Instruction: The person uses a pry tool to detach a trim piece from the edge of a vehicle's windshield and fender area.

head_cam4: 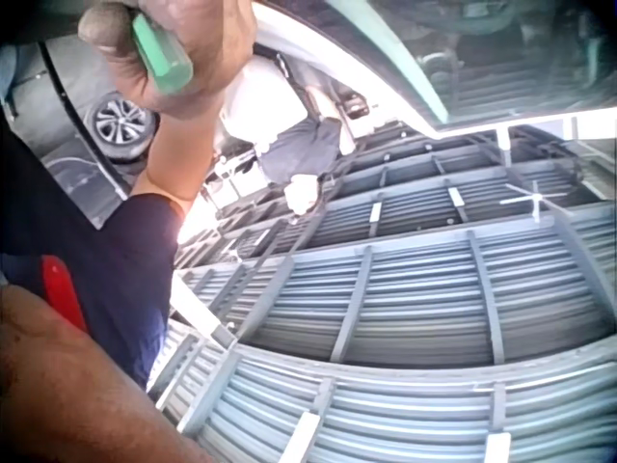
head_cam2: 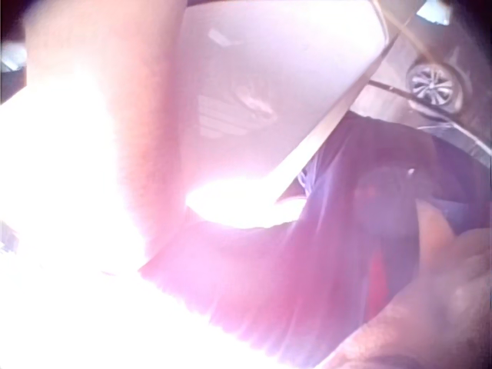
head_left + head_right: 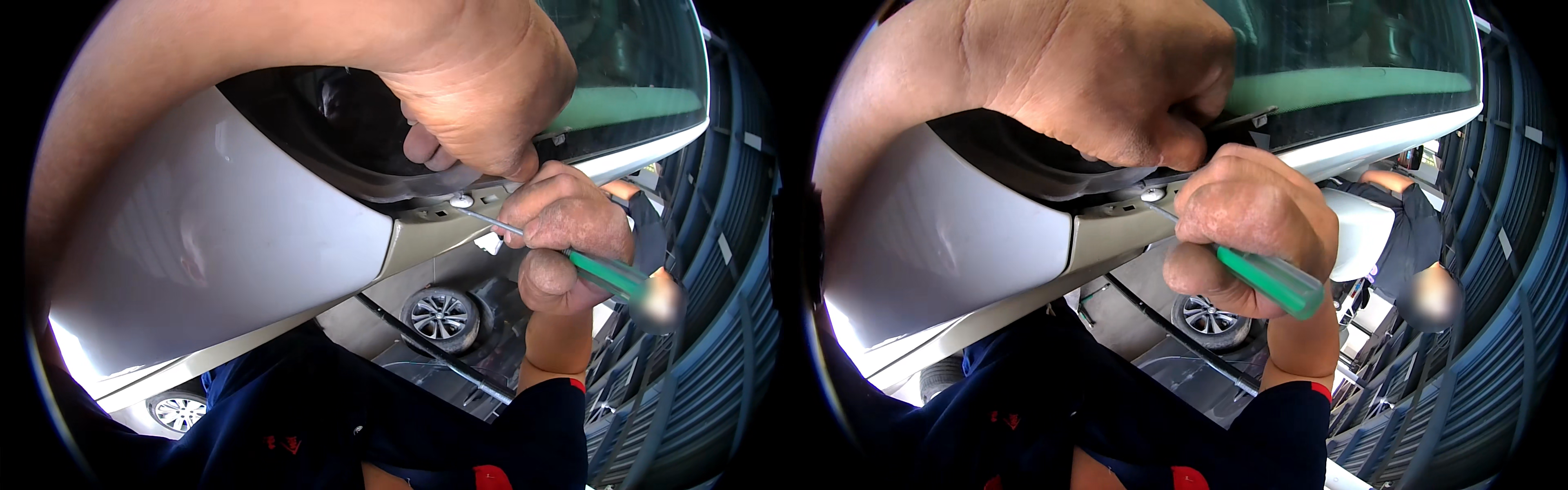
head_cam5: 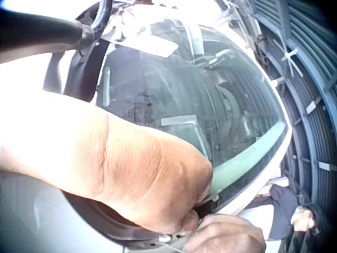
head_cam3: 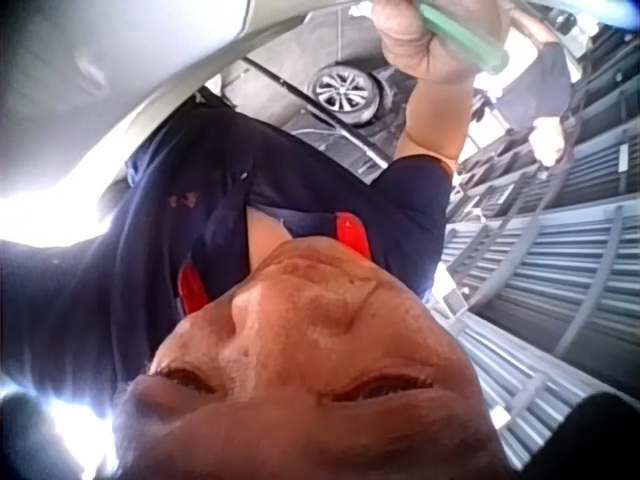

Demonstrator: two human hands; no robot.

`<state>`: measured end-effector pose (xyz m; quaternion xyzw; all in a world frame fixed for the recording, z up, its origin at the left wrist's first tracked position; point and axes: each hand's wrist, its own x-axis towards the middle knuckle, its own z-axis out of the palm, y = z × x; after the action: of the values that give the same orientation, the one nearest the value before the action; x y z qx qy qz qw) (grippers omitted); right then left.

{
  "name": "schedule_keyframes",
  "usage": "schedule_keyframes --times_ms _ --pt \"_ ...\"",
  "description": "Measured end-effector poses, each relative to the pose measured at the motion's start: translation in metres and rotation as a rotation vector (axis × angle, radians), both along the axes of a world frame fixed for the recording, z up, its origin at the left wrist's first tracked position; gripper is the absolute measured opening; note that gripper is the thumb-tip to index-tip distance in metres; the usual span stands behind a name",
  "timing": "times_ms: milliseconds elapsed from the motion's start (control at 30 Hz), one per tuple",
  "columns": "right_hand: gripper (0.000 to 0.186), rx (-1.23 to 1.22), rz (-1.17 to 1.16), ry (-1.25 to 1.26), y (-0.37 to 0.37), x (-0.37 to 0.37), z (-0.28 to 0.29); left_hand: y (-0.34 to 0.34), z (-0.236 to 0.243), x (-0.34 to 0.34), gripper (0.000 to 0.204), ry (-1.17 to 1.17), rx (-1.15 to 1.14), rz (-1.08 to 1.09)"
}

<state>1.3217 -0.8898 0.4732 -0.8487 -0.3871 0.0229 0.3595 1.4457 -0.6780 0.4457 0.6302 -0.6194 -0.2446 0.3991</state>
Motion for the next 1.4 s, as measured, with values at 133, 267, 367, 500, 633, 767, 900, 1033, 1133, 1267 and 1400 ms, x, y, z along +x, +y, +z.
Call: schedule_keyframes --times_ms 133,267,367,500,633,767,900,1033,1133,1267,1400 --pt "0.028 0.012 -0.031 0.013 -0.005 -0.007 -0.009 0.000 -0.007 -0.004 0.028 -0.009 -0.010 0.016" --pt "0.029 -0.057 -0.117 0.075 0.001 -0.016 -0.003 -0.006 -0.012 -0.007 0.028 -0.023 -0.023 0.020" --pt "0.036 -0.056 -0.184 0.119 0.002 -0.025 -0.006 -0.007 -0.013 -0.010 0.027 -0.038 -0.011 0.034" --pt "0.033 -0.017 -0.212 0.119 -0.005 -0.035 -0.005 -0.013 -0.014 -0.017 0.027 -0.044 -0.010 0.039" --pt "0.032 -0.055 -0.211 0.120 -0.004 -0.041 -0.005 -0.016 -0.016 -0.022 0.027 -0.055 -0.009 0.048" --pt "0.030 -0.015 -0.212 0.109 -0.009 -0.048 -0.011 -0.019 -0.020 -0.025 0.026 -0.058 -0.017 0.059" --pt "0.029 -0.017 -0.219 0.082 -0.005 -0.052 -0.012 -0.014 -0.025 -0.029 0.026 -0.054 -0.022 0.066" --pt "0.030 -0.002 -0.256 0.101 -0.003 -0.056 -0.012 -0.013 -0.029 -0.027 0.026 -0.048 -0.027 0.073" --pt "0.029 0.015 -0.247 0.145 -0.003 -0.060 -0.009 -0.011 -0.031 -0.027 0.025 -0.037 -0.029 0.074" --pt "0.066 -0.093 -0.498 0.201 0.007 -0.068 -0.003 -0.011 -0.033 -0.030 0.025 -0.018 -0.024 0.071" --pt "0.034 0.044 -0.297 0.149 -0.011 -0.061 -0.014 -0.012 -0.035 -0.030 0.025 -0.015 -0.030 0.064"
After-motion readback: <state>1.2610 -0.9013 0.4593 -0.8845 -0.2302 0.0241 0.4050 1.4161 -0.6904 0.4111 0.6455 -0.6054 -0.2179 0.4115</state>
